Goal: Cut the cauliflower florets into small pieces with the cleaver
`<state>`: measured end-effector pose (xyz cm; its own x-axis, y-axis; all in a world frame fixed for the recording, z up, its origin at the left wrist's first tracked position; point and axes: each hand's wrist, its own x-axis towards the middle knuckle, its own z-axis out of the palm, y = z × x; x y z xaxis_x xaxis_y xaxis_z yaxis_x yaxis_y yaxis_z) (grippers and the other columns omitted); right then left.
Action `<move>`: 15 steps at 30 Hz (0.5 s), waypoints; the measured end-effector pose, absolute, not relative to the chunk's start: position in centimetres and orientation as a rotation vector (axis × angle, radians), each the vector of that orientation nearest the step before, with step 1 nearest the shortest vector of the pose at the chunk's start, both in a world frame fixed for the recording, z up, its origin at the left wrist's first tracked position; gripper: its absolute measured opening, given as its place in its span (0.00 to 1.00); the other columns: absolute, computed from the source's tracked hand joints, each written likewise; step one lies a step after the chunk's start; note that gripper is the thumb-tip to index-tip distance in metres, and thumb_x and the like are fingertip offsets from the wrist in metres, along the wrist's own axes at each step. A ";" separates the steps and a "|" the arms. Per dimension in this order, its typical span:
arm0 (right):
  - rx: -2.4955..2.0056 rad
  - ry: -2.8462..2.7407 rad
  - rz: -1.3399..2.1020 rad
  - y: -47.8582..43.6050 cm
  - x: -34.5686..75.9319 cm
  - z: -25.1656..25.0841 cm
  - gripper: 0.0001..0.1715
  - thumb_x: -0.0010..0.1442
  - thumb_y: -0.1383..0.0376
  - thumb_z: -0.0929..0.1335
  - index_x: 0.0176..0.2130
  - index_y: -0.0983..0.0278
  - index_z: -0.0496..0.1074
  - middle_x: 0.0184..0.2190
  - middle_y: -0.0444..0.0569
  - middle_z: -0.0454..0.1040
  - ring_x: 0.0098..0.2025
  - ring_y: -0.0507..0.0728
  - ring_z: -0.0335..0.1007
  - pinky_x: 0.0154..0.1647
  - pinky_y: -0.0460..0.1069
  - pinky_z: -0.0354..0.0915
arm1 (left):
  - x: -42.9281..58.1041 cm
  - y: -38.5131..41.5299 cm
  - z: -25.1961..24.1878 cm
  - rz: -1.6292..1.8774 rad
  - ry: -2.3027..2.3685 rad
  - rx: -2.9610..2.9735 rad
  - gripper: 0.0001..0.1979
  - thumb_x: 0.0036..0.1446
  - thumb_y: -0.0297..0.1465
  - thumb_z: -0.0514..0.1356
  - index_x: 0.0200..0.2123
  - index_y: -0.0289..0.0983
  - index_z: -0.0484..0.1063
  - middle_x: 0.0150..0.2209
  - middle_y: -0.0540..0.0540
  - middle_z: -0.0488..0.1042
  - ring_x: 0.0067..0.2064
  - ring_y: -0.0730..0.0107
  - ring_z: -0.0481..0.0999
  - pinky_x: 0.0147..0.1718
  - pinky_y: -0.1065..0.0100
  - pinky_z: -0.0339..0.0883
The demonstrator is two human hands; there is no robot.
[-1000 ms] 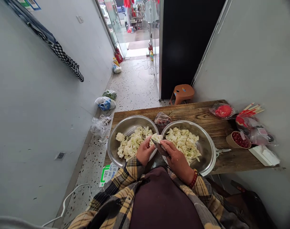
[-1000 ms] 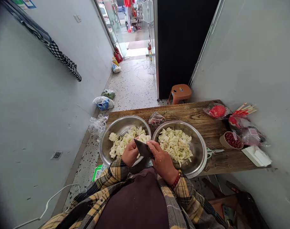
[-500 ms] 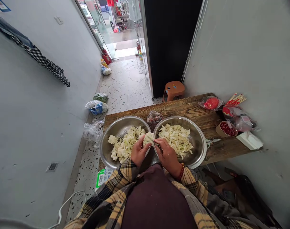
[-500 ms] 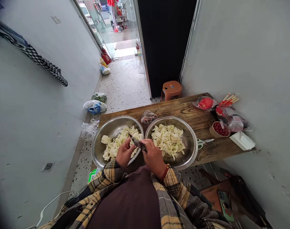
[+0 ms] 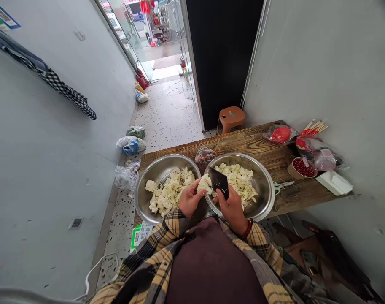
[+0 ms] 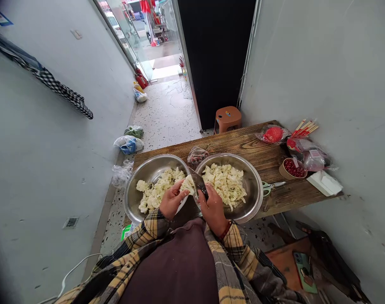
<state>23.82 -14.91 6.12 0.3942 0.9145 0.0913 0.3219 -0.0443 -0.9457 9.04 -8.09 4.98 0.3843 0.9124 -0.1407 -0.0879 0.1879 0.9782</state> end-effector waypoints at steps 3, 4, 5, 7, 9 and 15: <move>-1.668 -1.001 0.750 -14.6 25.2 5.9 0.23 0.61 0.50 0.59 0.25 0.62 0.67 0.21 0.50 0.74 0.23 0.55 0.68 0.29 0.50 0.65 | 8.9 -8.3 5.1 0.821 0.870 1.129 0.24 0.47 0.35 0.67 0.49 0.36 0.72 0.49 0.43 0.75 0.49 0.58 0.73 0.51 0.60 0.63; -1.687 -0.925 0.815 -14.5 25.9 5.4 0.24 0.61 0.49 0.59 0.25 0.62 0.67 0.20 0.50 0.73 0.20 0.55 0.66 0.25 0.49 0.64 | 8.9 -8.4 5.3 0.800 0.832 1.072 0.24 0.48 0.35 0.67 0.49 0.37 0.71 0.49 0.42 0.75 0.49 0.57 0.73 0.51 0.59 0.64; -1.696 -0.858 0.877 -14.4 26.7 4.8 0.25 0.61 0.48 0.59 0.26 0.62 0.67 0.19 0.50 0.74 0.17 0.54 0.64 0.21 0.49 0.62 | 8.9 -8.4 5.5 0.784 0.790 1.003 0.24 0.48 0.36 0.67 0.50 0.37 0.71 0.50 0.42 0.74 0.49 0.57 0.74 0.51 0.58 0.64; -1.718 -0.803 0.904 -14.5 28.4 3.2 0.25 0.59 0.46 0.60 0.31 0.64 0.68 0.20 0.51 0.75 0.16 0.54 0.63 0.19 0.49 0.61 | 8.8 -8.4 6.0 0.772 0.717 0.873 0.26 0.49 0.35 0.66 0.52 0.38 0.68 0.53 0.41 0.72 0.50 0.57 0.74 0.53 0.57 0.63; -1.796 -0.878 0.868 -14.9 30.1 1.6 0.25 0.59 0.46 0.60 0.32 0.64 0.69 0.21 0.50 0.75 0.17 0.54 0.65 0.20 0.49 0.61 | 8.7 -8.2 6.6 0.785 0.671 0.798 0.27 0.50 0.33 0.66 0.53 0.38 0.66 0.54 0.40 0.70 0.52 0.58 0.73 0.55 0.57 0.61; -1.763 -1.022 0.922 -16.4 30.7 2.2 0.26 0.58 0.44 0.60 0.34 0.64 0.68 0.22 0.49 0.74 0.18 0.55 0.66 0.21 0.50 0.61 | 9.2 -7.9 7.0 0.844 0.676 0.802 0.25 0.50 0.32 0.66 0.52 0.37 0.67 0.53 0.39 0.71 0.53 0.58 0.72 0.56 0.57 0.59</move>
<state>30.75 -16.40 2.20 0.3875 0.9067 -0.1664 0.2581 -0.2800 -0.9247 9.18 -7.95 6.97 0.4984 0.8437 -0.1995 -0.3787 0.4189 0.8253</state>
